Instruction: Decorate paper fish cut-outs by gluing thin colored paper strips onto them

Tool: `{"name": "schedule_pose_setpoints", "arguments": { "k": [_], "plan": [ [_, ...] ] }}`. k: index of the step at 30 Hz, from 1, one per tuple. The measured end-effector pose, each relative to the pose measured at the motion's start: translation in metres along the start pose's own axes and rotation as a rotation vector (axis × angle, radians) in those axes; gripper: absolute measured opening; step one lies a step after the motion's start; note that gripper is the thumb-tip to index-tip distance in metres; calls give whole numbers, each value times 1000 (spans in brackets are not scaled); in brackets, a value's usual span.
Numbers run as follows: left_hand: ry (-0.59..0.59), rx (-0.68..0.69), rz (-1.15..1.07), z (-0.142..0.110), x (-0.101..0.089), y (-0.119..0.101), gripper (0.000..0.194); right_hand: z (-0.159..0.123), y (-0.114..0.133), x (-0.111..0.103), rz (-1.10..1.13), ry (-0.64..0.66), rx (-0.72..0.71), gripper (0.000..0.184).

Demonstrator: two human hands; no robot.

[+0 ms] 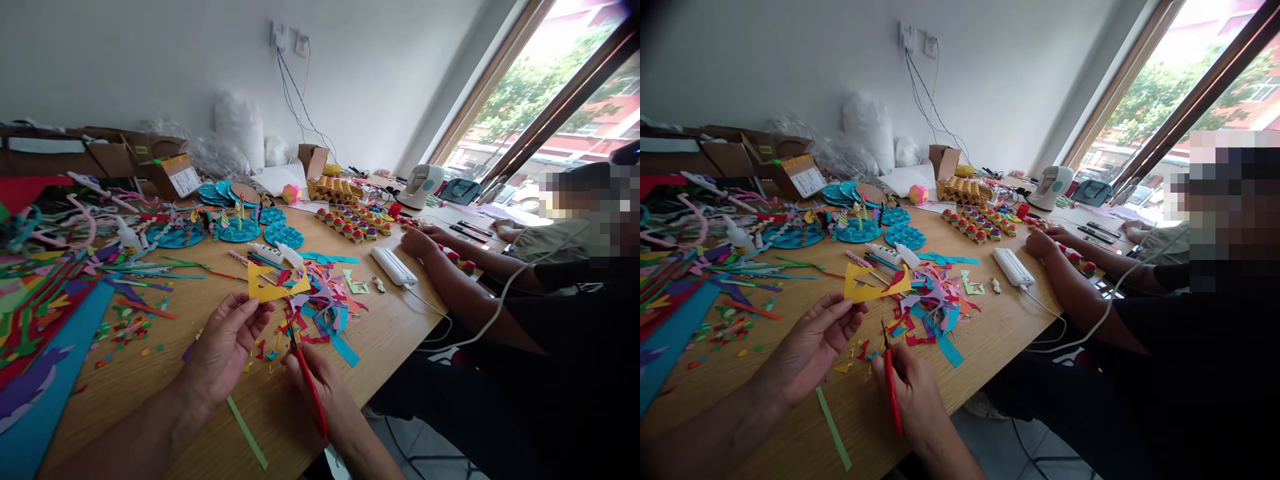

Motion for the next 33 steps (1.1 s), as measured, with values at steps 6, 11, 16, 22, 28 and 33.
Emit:
{"name": "schedule_pose_setpoints", "arguments": {
  "k": [6, 11, 16, 22, 28, 33],
  "plan": [
    [-20, -13, 10, -6, 0, 4, 17, 7, 10, -2, 7, 27, -57, 38],
    [5, -18, 17, -9, 2, 9, 16, 11, 13, -1, 88, 35, -33, 45],
    [19, -29, 25, -11, 4, 14, 16, 14, 14, -2, 173, 34, -27, 46],
    [49, -38, 38, -11, 5, 22, 14, 15, 6, -1, 218, 24, 12, 45],
    [53, -44, 45, -10, 4, 27, 13, 17, -11, 1, 262, 6, 77, 42],
    [46, -43, 81, -6, 1, 30, 14, 17, -18, 3, 297, 9, 124, 44]
  ]
}}
Point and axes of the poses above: each hand's wrist, its own z-axis towards the middle knuckle, its own x-axis out of the palm, y = z × x, the point moved 8 cm from there along z, towards the middle knuckle, and after that the axes turned 3 degrees about -y, right-handed, at the moved point
